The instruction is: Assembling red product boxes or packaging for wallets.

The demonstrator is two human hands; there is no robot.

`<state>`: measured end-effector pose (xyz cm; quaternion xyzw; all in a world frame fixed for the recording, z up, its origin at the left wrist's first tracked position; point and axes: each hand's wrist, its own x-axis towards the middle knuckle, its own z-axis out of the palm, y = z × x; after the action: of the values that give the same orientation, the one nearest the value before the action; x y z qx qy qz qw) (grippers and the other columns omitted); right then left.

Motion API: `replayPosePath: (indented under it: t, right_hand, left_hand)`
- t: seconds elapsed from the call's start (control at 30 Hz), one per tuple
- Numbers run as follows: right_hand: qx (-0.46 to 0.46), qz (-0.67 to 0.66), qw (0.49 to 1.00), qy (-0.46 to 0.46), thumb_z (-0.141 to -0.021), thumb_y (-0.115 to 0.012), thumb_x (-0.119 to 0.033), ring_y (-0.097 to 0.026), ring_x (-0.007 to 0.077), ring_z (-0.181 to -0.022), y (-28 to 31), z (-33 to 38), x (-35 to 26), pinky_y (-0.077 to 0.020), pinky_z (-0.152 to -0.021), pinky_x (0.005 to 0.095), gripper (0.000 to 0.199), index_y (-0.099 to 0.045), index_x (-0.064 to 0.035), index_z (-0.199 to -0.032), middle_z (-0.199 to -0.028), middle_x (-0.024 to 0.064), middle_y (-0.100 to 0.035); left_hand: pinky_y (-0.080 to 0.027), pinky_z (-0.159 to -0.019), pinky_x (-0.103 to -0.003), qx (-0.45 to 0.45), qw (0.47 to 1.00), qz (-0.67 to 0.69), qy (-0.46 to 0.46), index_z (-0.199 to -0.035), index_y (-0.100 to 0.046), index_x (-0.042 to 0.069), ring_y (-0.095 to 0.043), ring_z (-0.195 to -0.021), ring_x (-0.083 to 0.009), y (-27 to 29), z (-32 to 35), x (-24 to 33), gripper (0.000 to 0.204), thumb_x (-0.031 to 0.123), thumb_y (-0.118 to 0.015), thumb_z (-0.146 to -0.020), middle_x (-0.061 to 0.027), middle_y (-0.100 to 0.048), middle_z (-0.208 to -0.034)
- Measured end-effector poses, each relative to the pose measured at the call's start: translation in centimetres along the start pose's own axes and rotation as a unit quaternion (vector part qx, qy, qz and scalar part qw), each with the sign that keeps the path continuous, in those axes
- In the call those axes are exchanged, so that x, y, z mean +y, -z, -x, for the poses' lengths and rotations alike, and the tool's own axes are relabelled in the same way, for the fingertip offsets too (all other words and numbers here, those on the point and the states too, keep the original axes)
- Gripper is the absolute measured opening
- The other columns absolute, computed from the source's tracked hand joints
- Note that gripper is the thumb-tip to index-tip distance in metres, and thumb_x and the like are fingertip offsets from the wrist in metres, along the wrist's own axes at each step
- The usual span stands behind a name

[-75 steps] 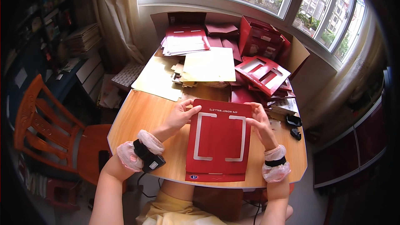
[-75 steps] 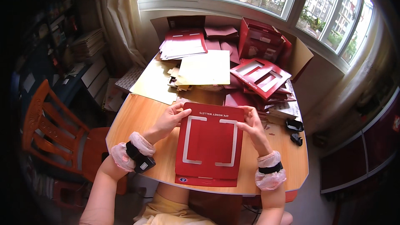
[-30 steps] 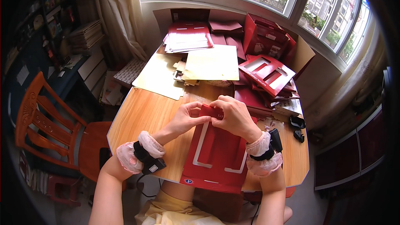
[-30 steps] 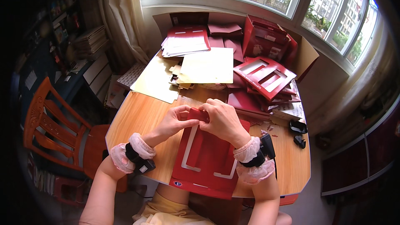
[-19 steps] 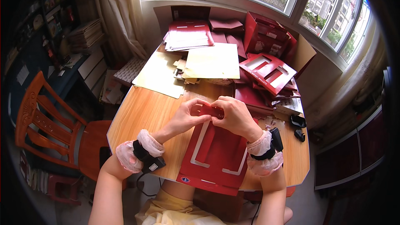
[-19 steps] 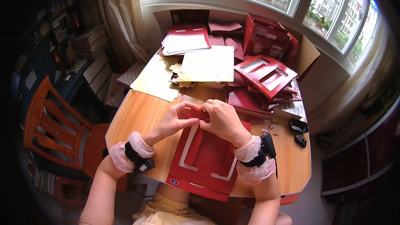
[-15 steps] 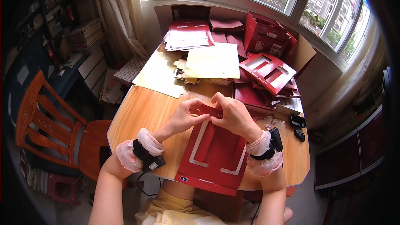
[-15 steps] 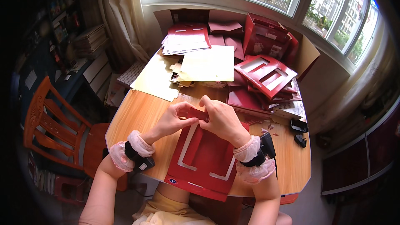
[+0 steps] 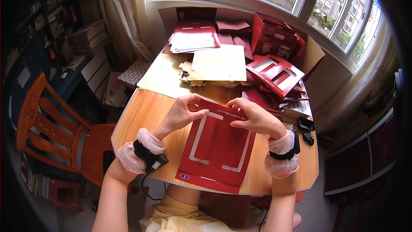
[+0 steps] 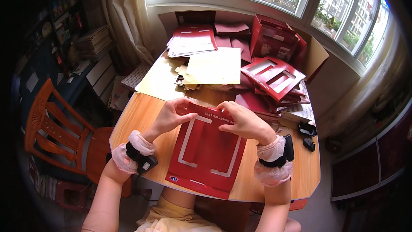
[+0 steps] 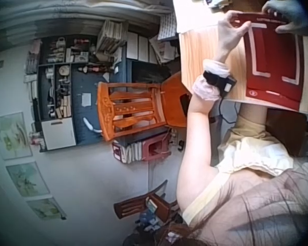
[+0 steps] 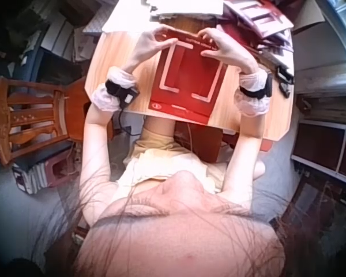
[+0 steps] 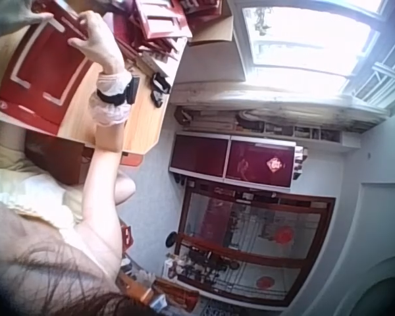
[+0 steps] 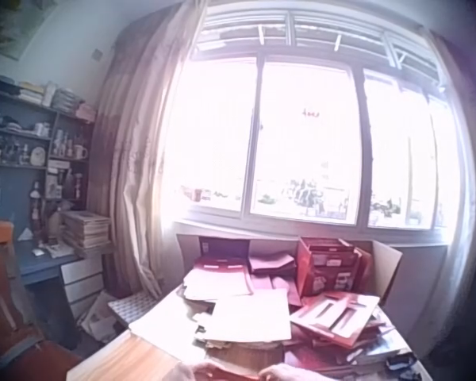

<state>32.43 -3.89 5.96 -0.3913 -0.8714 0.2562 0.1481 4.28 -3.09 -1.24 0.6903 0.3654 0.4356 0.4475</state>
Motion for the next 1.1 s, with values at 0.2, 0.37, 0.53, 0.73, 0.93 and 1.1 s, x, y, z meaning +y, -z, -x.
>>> replayPosePath:
  t: [0.2,0.37,0.53,0.73,0.93,1.1]
  right_hand:
    - [0.026,0.045,0.998,0.019,-0.081,-0.079,-0.010,-0.062,0.0344,-0.112,0.4,0.6,0.3,-0.0530,-0.094,0.0403,0.052,-0.055,-0.0029,-0.127,-0.120,0.0154,-0.056]
    - [0.113,0.130,0.985,-0.006,-0.077,-0.080,-0.009,-0.062,0.0383,-0.103,0.0,0.2,-1.4,-0.0535,-0.086,0.0447,0.048,-0.055,-0.0021,-0.117,-0.112,0.0155,-0.055]
    - [0.123,0.182,0.976,0.002,-0.074,-0.083,-0.010,-0.068,0.0317,-0.093,0.2,-0.2,-1.9,-0.0562,-0.082,0.0404,0.045,-0.060,-0.0021,-0.111,-0.107,0.0110,-0.060]
    - [0.124,0.142,0.982,0.009,-0.074,-0.081,-0.011,-0.068,0.0288,-0.093,0.8,0.2,-1.3,-0.0568,-0.082,0.0378,0.041,-0.068,-0.0015,-0.111,-0.103,0.0106,-0.063]
    - [0.123,0.107,0.987,0.013,-0.073,-0.078,-0.013,-0.067,0.0301,-0.089,0.4,-0.3,-1.3,-0.0554,-0.081,0.0393,0.032,-0.072,-0.0015,-0.103,-0.098,0.0105,-0.067]
    - [0.102,0.088,0.991,0.009,-0.072,-0.078,-0.012,-0.067,0.0301,-0.088,1.2,0.2,-1.6,-0.0548,-0.081,0.0391,0.029,-0.073,-0.0015,-0.099,-0.091,0.0110,-0.068]
  left_hand:
    - [-0.062,-0.079,-0.028,0.015,0.999,-0.013,-0.026,-0.115,-0.069,-0.002,-0.075,-0.088,-0.0157,0.1,-0.2,-0.3,0.031,0.013,-0.080,-0.090,-0.0109,-0.077,-0.101]
    - [-0.062,-0.079,-0.027,0.027,0.999,0.001,-0.025,-0.115,-0.069,-0.001,-0.075,-0.088,-0.0151,0.3,-0.1,-0.5,0.031,0.013,-0.080,-0.090,-0.0102,-0.077,-0.101]
    - [-0.062,-0.079,-0.027,0.033,0.999,0.005,-0.020,-0.115,-0.069,-0.001,-0.075,-0.088,-0.0145,0.9,-0.2,-0.6,0.032,0.013,-0.081,-0.089,-0.0092,-0.077,-0.101]
    - [-0.061,-0.078,-0.026,0.031,0.999,0.016,-0.020,-0.115,-0.068,-0.001,-0.075,-0.088,-0.0135,0.7,-0.5,-0.6,0.032,0.014,-0.081,-0.089,-0.0085,-0.077,-0.100]
    - [-0.061,-0.079,-0.026,0.030,0.999,0.018,-0.017,-0.115,-0.068,0.000,-0.074,-0.089,-0.0133,1.3,0.0,-0.7,0.031,0.012,-0.081,-0.090,-0.0084,-0.077,-0.100]
    - [-0.060,-0.082,-0.028,0.003,0.996,0.085,-0.022,-0.114,-0.068,0.000,-0.074,-0.091,-0.0132,1.0,-0.7,-1.0,0.029,0.012,-0.080,-0.090,-0.0088,-0.076,-0.103]
